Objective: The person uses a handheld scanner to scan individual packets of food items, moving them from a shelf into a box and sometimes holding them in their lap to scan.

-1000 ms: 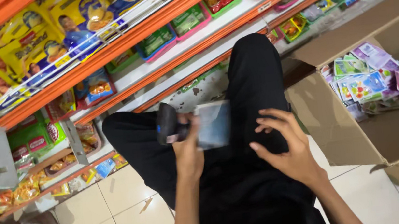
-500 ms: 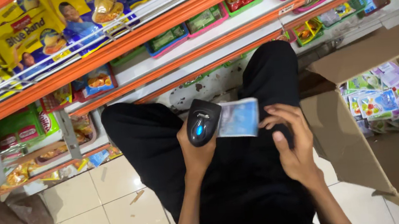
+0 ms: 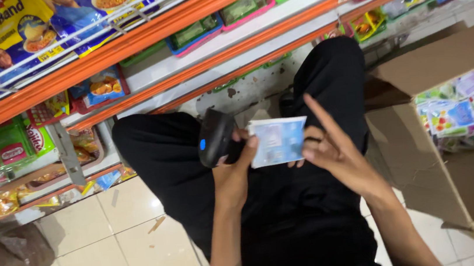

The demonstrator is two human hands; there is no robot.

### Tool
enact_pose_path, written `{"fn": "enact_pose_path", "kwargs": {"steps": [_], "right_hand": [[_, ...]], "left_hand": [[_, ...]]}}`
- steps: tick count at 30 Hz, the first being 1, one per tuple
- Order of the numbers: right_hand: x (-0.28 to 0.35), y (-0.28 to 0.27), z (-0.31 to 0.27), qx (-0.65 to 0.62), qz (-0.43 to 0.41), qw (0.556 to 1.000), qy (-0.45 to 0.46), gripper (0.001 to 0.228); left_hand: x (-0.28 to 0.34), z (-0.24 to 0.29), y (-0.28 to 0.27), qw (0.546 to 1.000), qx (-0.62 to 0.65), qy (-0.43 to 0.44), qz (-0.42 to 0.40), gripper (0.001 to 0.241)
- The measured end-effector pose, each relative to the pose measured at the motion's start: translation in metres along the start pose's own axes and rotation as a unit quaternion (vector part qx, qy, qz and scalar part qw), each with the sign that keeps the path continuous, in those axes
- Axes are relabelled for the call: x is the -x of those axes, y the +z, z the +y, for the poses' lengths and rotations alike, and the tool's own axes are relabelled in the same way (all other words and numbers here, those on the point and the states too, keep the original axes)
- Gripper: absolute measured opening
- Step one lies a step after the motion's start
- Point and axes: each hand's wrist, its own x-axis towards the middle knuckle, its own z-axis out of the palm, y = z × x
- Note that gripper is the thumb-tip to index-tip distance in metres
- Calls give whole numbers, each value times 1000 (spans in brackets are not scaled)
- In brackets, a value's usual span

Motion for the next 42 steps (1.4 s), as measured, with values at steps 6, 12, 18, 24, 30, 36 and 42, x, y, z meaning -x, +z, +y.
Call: {"fn": "enact_pose_path", "kwargs": {"steps": [6,12,18,24,30,36,42], "right_hand": [[-13,-2,5,92,142,985,31,51],[-14,-15,3,242,171,955,-34,35],[-19,-10,-5,286,149,944,-70,37],[-13,-8,-5,57,163,985,-7,43],[-8,-5,9,-176,109,975,85,21],[-6,26,6,-174,-23,982,65,27],[-36,76,-40,-151,-7,988,-11,20]], "left_hand": [[2,44,-7,882,-383,253,-104,24],[13,70,-13,824,-497,192,-191,23],[12,74,-13,827,-496,165,-210,26],[16,84,-4,852,-413,251,-201,23],[18,95,0,794,-394,417,-200,22],[5,70,-4,945,-217,218,-111,16],[11,145,6,898,-225,342,-162,14]]}}
